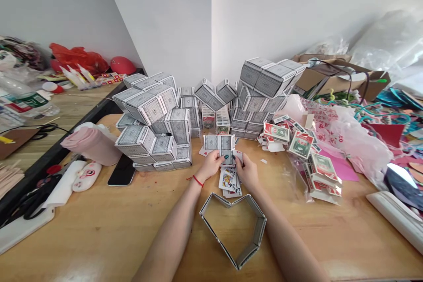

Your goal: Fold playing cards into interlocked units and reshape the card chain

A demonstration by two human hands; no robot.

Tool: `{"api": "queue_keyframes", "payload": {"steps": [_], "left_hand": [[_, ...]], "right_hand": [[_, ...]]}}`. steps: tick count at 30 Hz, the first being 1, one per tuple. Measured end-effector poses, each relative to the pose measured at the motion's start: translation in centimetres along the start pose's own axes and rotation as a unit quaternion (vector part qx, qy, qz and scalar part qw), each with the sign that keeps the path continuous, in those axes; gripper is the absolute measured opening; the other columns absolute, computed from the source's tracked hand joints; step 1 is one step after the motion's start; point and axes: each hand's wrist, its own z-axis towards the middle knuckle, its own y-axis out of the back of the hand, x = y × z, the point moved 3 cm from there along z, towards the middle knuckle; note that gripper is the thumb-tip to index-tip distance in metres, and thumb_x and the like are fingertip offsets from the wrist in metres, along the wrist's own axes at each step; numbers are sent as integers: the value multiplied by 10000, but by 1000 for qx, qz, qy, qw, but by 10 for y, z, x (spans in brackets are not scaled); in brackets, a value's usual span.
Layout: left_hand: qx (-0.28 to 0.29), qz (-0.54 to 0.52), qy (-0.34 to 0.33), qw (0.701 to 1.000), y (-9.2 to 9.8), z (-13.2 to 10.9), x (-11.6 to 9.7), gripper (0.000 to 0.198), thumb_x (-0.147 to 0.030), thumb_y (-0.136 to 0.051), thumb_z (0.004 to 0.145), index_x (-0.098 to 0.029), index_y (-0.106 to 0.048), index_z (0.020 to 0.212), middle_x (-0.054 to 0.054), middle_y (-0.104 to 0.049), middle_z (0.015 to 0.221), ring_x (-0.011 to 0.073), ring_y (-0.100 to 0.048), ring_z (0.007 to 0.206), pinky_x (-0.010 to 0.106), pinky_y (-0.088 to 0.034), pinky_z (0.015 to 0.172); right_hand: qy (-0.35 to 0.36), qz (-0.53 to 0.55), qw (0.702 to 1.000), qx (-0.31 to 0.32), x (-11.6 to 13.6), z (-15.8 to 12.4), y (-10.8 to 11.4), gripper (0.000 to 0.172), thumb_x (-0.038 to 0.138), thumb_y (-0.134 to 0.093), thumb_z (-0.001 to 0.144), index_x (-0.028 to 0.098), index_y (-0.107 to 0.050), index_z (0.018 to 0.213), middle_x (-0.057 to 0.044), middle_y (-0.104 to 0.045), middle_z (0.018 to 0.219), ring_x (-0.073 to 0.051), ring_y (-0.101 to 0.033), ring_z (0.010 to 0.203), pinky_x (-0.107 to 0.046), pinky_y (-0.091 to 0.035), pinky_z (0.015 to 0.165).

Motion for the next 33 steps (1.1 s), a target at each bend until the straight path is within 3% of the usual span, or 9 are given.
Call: {"api": "queue_keyframes", "payload": {"steps": [4, 6, 11, 14, 17, 21, 24, 29, 33], "left_hand": [[-40, 35, -15, 998, 0, 0, 3, 211, -337, -610, 693, -135, -581, 742, 30, -614, 693, 137, -524, 636, 237, -402, 583], [-55, 22, -21, 998, 0, 0, 3, 212, -339, -611, 690, -138, -581, 746, 35, -621, 710, 147, -538, 662, 248, -415, 611], [-59, -85, 1, 995, 0, 3, 5, 269, -363, -642, 653, -133, -571, 774, 43, -636, 756, 152, -566, 675, 262, -436, 622], [-34, -146, 23, 988, -2, 4, 7, 338, -358, -677, 617, -128, -575, 842, 52, -644, 795, 156, -584, 690, 266, -445, 627], [-27, -175, 41, 983, -4, 4, 8, 391, -351, -701, 592, -126, -579, 887, 54, -648, 797, 159, -593, 687, 268, -449, 622], [-6, -197, 48, 979, -6, 2, 7, 378, -358, -692, 610, -125, -589, 889, 56, -652, 807, 164, -601, 715, 280, -456, 647], [-4, -194, 39, 980, -7, 2, 5, 360, -352, -689, 616, -122, -594, 877, 60, -655, 813, 171, -604, 734, 284, -459, 660], [22, -176, 34, 984, -10, 1, 1, 350, -346, -684, 625, -119, -603, 879, 61, -660, 780, 184, -607, 755, 302, -458, 696], [18, -180, 30, 983, -12, -1, 1, 342, -340, -685, 625, -116, -605, 870, 60, -661, 777, 183, -607, 757, 304, -456, 701]], "right_hand": [[15, -19, 999, -29, 9, -4, -3, 161, 389, -485, 765, 242, -547, 742, -2, -517, 551, -150, -457, 474, -234, -266, 454], [19, -7, 1000, -15, 13, -3, -3, 209, 419, -472, 775, 235, -567, 806, -24, -574, 640, -163, -509, 552, -237, -309, 478], [-70, 144, 986, 44, 4, 4, -1, 488, 511, -274, 844, 206, -408, 488, 12, -422, 441, -124, -386, 428, -254, -301, 439], [-106, 244, 964, 31, -1, 9, 2, 408, 507, -392, 804, 203, -446, 536, 13, -468, 502, -130, -416, 485, -255, -342, 474], [-114, 368, 920, 72, 3, 11, -1, 252, 436, -500, 763, 199, -559, 698, -10, -588, 702, -156, -513, 663, -262, -416, 610], [-135, 528, 815, 196, 18, 8, -9, 222, 365, -513, 763, 187, -608, 856, -32, -632, 845, -184, -555, 795, -309, -435, 737], [-155, 565, 781, 213, 19, 6, -11, 204, 310, -552, 744, 183, -626, 885, -36, -640, 892, -185, -565, 826, -319, -437, 772], [-203, 566, 781, 170, 6, 6, -16, 119, 238, -602, 701, 196, -650, 802, -16, -659, 755, -166, -582, 723, -295, -463, 712], [-195, 556, 793, 154, 5, 5, -19, 111, 207, -628, 660, 196, -653, 767, -16, -662, 723, -178, -587, 721, -308, -465, 703]]}}
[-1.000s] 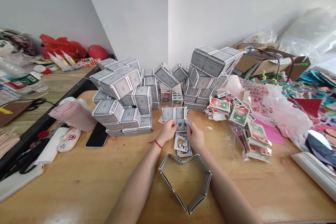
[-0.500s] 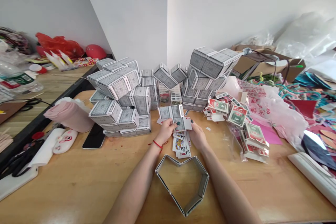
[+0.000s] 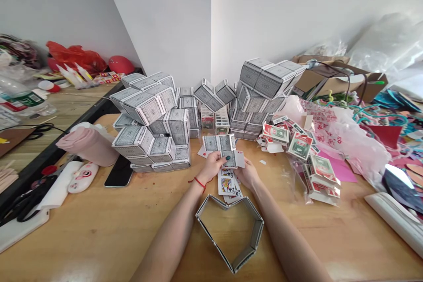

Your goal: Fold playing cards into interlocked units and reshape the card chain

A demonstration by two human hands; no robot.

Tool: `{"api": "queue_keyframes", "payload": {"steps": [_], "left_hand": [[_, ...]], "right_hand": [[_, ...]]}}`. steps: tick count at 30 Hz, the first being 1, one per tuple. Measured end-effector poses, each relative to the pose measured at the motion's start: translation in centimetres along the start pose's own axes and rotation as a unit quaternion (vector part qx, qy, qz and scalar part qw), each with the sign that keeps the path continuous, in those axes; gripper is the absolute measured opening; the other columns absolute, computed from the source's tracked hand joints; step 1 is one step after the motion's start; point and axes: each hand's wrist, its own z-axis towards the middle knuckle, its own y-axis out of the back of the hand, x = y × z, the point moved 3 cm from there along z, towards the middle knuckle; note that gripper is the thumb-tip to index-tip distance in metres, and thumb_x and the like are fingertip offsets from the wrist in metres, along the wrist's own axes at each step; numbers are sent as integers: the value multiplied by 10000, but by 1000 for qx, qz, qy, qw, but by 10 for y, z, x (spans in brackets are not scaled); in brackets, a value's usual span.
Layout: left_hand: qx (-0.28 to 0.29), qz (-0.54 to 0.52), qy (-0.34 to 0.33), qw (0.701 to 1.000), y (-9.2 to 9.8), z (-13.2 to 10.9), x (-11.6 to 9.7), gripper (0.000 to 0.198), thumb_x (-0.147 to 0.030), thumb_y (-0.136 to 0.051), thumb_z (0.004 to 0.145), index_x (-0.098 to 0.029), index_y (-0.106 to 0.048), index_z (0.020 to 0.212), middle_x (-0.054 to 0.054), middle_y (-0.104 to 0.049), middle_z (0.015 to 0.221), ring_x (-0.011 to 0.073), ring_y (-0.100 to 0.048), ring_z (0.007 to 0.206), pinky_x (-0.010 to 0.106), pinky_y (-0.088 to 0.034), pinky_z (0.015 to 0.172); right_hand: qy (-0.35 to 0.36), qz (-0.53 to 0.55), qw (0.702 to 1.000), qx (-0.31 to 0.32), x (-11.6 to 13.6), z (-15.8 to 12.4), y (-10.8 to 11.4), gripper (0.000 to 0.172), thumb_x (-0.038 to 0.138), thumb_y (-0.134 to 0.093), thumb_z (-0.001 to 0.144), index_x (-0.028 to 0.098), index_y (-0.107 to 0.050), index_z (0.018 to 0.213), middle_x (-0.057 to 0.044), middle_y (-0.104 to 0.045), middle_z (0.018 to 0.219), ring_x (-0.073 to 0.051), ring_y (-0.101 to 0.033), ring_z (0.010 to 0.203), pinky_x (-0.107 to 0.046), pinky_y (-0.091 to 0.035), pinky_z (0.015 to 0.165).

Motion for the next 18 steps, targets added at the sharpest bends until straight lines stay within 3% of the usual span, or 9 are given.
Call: {"api": "queue_keyframes", "payload": {"steps": [5, 9, 18], "left_hand": [[-3, -38, 5, 999, 0, 1, 1, 344, -330, -687, 625, -116, -595, 879, 56, -660, 781, 177, -608, 740, 303, -460, 685], [-6, -28, -4, 1000, 1, 2, 2, 349, -331, -694, 616, -111, -598, 869, 51, -659, 754, 175, -606, 738, 299, -455, 691], [-9, 57, -23, 998, 1, 2, 1, 346, -346, -659, 655, -111, -610, 904, 63, -661, 762, 186, -592, 755, 277, -438, 659]], "right_hand": [[-22, -7, 999, 41, 3, -2, -7, 166, 317, -589, 699, 181, -640, 780, -38, -657, 787, -190, -583, 753, -328, -463, 697], [-10, -28, 999, 38, 4, -4, -8, 214, 391, -598, 699, 208, -627, 806, -22, -646, 801, -180, -572, 765, -300, -453, 677], [52, -188, 979, -58, -4, -1, 5, 320, 477, -573, 701, 172, -631, 778, -10, -614, 711, -141, -523, 623, -250, -410, 576]]}}
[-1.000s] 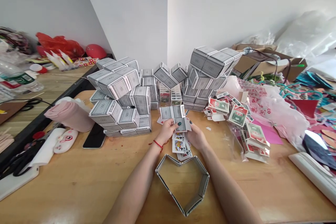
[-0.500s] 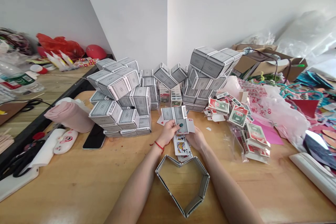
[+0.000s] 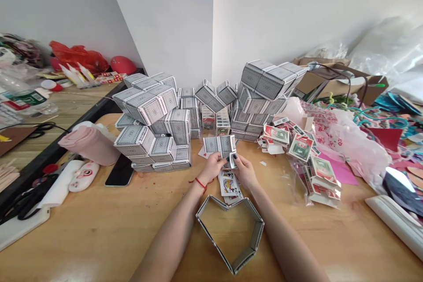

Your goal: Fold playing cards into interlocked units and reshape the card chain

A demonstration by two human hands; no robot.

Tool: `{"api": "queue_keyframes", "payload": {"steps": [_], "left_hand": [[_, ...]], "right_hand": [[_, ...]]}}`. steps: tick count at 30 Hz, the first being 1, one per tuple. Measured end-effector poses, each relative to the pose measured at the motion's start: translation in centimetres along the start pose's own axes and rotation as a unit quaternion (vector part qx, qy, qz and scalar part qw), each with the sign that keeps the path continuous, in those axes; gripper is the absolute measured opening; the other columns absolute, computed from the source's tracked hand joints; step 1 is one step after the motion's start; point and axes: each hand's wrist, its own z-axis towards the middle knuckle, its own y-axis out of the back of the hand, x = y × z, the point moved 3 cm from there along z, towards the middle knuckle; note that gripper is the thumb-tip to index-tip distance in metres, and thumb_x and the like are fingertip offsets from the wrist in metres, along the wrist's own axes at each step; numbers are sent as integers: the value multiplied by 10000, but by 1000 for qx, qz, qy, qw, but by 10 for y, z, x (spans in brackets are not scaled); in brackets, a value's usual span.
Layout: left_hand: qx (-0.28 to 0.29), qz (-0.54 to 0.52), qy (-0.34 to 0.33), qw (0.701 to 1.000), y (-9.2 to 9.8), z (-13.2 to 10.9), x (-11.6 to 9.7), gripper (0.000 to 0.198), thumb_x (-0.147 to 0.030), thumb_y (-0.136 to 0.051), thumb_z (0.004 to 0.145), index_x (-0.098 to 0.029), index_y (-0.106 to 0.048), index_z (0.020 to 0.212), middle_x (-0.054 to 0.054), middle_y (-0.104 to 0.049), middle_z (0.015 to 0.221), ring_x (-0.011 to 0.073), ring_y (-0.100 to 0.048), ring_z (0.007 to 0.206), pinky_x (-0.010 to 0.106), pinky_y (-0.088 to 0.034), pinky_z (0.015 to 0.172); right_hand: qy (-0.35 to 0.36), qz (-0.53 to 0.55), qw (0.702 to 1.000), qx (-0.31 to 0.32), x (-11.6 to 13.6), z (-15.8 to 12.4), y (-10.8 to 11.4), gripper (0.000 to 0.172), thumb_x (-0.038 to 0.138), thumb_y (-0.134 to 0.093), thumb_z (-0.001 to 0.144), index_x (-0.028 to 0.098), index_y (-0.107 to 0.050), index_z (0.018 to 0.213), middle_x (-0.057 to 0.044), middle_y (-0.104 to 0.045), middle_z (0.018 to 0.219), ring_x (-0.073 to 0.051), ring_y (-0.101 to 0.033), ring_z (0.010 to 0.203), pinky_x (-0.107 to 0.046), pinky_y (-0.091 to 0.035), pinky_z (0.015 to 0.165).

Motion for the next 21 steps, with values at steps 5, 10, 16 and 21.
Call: {"api": "queue_keyframes", "payload": {"steps": [5, 10, 16, 21], "left_hand": [[25, -8, 8, 1000, -1, -3, -1, 319, -337, -634, 676, -111, -614, 901, 64, -660, 771, 187, -589, 762, 281, -433, 673], [50, -1, 13, 999, -5, -7, -6, 357, -305, -680, 624, -122, -593, 918, 58, -648, 829, 176, -584, 761, 287, -440, 696], [17, 44, -10, 999, -6, -4, -7, 368, -289, -733, 557, -116, -566, 836, 54, -624, 823, 172, -564, 763, 279, -443, 692], [-15, 93, -9, 995, -1, -1, 4, 323, -228, -727, 556, -127, -544, 802, 28, -594, 766, 151, -551, 708, 258, -439, 642]], "right_hand": [[59, -87, 994, -37, 10, -3, -3, 329, 463, -520, 741, 150, -623, 755, -16, -618, 729, -150, -519, 650, -248, -402, 596], [95, -141, 983, -71, 14, -6, -5, 306, 431, -503, 753, 148, -617, 738, -25, -614, 734, -166, -521, 701, -259, -402, 642], [68, -114, 989, -70, 12, -6, -3, 304, 429, -521, 742, 160, -586, 617, 1, -553, 615, -137, -474, 603, -234, -359, 570], [46, -97, 993, -37, 11, -3, -2, 307, 450, -535, 732, 165, -567, 622, 17, -516, 584, -115, -417, 550, -219, -328, 520]]}}
